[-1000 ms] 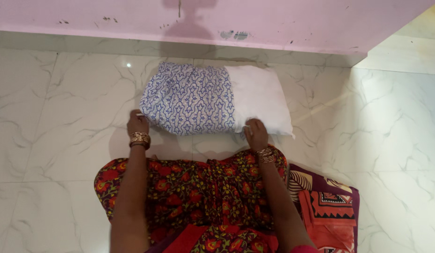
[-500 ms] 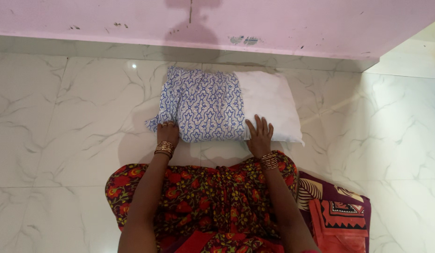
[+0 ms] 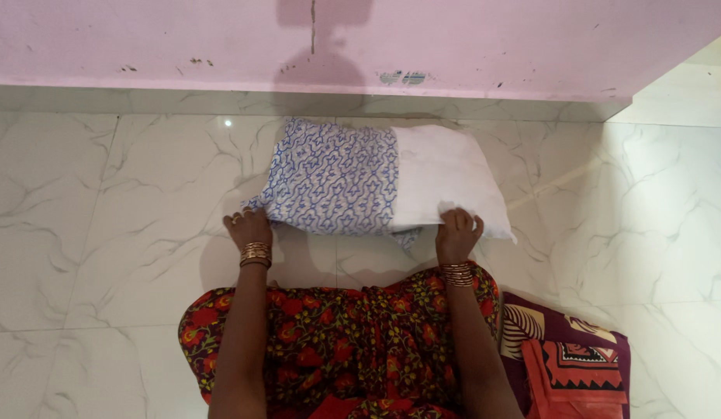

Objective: The person sits on the floor and folds a blue and white patterned pillowcase over a white pillow. They smooth the fabric, fold the edges, and adjust the pillowcase to fit neatly.

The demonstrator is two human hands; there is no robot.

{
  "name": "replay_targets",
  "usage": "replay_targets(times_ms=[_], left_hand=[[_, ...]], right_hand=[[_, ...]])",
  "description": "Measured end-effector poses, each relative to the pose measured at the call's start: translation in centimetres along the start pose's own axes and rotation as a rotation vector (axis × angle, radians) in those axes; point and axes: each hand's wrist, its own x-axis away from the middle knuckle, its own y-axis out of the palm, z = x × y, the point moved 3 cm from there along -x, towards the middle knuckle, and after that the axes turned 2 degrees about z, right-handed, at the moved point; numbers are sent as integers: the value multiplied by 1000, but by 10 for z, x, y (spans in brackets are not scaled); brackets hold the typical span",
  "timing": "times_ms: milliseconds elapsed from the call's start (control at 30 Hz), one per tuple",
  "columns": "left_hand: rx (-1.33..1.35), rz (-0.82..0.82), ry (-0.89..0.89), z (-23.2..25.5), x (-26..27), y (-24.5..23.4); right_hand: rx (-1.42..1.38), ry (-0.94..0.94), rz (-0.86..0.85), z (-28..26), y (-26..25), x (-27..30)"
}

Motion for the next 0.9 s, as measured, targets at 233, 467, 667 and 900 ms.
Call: replay_targets(times_ms=[233, 467, 667, 900], left_hand=[[53, -80, -211, -37, -9, 16], [78, -104, -285, -45, -23, 50], [342, 224, -118, 1, -44, 19], [682, 310, 85, 50, -61, -17]], right_hand=[[49, 137, -39, 24, -15, 6], [-168, -86, -200, 5, -11, 20], [-344, -105, 13, -31, -21, -13], [-435, -171, -288, -58, 49, -97]])
